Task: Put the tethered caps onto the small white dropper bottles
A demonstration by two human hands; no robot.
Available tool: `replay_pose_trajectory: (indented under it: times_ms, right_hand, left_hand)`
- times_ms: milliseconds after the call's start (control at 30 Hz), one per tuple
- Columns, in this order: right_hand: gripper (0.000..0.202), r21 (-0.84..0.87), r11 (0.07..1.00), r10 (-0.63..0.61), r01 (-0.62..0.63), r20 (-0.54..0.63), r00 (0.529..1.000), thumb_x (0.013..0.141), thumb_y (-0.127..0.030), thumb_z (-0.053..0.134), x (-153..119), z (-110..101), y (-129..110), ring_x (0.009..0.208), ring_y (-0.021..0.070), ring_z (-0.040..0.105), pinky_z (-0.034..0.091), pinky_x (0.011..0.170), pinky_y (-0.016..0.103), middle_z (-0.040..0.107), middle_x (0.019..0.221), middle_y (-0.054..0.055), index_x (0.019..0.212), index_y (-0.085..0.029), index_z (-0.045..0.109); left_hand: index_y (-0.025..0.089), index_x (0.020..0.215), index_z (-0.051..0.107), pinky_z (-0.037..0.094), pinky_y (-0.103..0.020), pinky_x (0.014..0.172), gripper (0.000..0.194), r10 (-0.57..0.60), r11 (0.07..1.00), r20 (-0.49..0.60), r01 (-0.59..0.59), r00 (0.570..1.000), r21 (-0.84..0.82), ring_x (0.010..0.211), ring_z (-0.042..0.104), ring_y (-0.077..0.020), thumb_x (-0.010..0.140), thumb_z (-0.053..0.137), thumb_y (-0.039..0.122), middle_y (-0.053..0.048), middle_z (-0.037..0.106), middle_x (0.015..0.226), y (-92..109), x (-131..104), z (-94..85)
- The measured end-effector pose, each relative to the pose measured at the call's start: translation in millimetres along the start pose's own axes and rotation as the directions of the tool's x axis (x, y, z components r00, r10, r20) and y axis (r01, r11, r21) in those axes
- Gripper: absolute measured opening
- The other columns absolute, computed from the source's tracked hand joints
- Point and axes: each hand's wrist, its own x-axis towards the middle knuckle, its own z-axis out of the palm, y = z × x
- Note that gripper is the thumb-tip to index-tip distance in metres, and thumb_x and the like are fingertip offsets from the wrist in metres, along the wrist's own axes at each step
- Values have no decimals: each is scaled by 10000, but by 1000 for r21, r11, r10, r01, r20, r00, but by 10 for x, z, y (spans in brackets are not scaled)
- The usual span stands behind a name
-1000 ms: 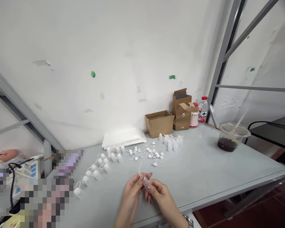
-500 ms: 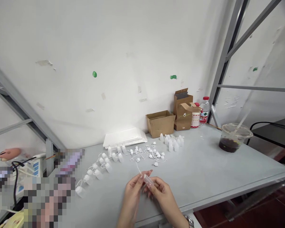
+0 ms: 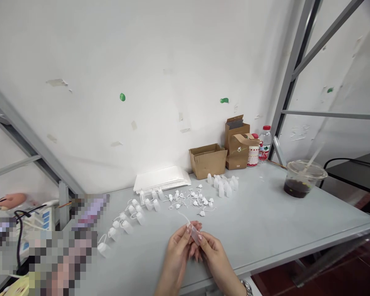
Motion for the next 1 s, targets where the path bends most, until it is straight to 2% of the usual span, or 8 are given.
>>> replay_pose_trajectory:
  times_ms: [100, 233, 300, 433, 500, 600, 733, 1000]
  right_hand:
    - [419, 50, 999, 14, -15, 15, 1000, 779, -523, 513, 9, -16, 11, 434, 90, 430, 308, 470, 220, 571, 501, 1, 626, -139, 581]
    - [406, 13, 998, 59, -59, 13, 998, 746, -533, 550, 16, 4, 2, 454, 98, 443, 325, 472, 219, 575, 528, 2, 728, -133, 615]
    - [379, -43, 998, 43, -44, -20, 999, 698, -504, 625, 8, 24, -4, 483, 95, 444, 330, 474, 212, 577, 584, -4, 798, -138, 621]
    - [360, -104, 994, 12, -12, -3, 1000, 729, -500, 595, -15, 47, 10, 499, 95, 440, 326, 477, 211, 541, 573, -18, 773, -143, 604]
    - [383, -107, 994, 10, -5, 43, 999, 758, -524, 543, -19, 41, 29, 469, 93, 427, 312, 462, 215, 509, 519, -28, 717, -144, 576]
    - [404, -84, 996, 10, -5, 57, 998, 773, -541, 508, -15, 19, 54, 424, 83, 389, 287, 442, 213, 472, 459, -43, 666, -152, 526]
    - [412, 11, 999, 36, -37, 68, 997, 760, -542, 523, -6, -6, 40, 387, 67, 331, 250, 418, 205, 451, 424, -51, 609, -160, 484]
    - [370, 178, 976, 94, -121, 153, 984, 751, -469, 581, -24, 3, -45, 361, 53, 312, 210, 397, 198, 454, 407, -48, 589, -146, 506]
  left_hand:
    - [140, 864, 711, 422, -336, 859, 312, 23, 999, 1, -23, 1000, 37, 944, 601, -253, 657, 680, 370, -136, 704, 928, 6, -3, -7]
    - [127, 833, 716, 403, -354, 889, 318, 85, 989, -140, -66, 986, 134, 992, 578, -276, 621, 705, 363, -133, 699, 955, 18, 11, -35]
    - [129, 819, 715, 436, -326, 827, 324, 91, 991, -187, -69, 978, 118, 961, 590, -264, 598, 720, 366, -127, 703, 939, 7, 16, -44]
    - [137, 794, 704, 453, -233, 562, 309, -6, 1000, -126, 9, 992, 20, 741, 633, -191, 624, 696, 395, -118, 708, 885, -17, 7, -43]
    - [141, 788, 699, 446, -226, 541, 293, -43, 999, -52, 42, 998, -13, 708, 634, -181, 654, 671, 399, -120, 708, 880, -3, -4, -30]
    - [127, 788, 709, 468, -286, 712, 294, -30, 999, 28, 29, 999, 35, 845, 627, -232, 665, 665, 391, -141, 706, 898, 56, -24, 6]
    - [118, 837, 719, 370, -390, 926, 326, 15, 978, 47, -25, 999, 208, 980, 586, -287, 662, 666, 389, -154, 699, 948, 136, -51, 47]
    - [135, 897, 711, 324, -415, 986, 347, 59, 977, 20, -62, 998, 203, 1033, 568, -296, 643, 681, 369, -145, 675, 1030, 95, -95, 34]
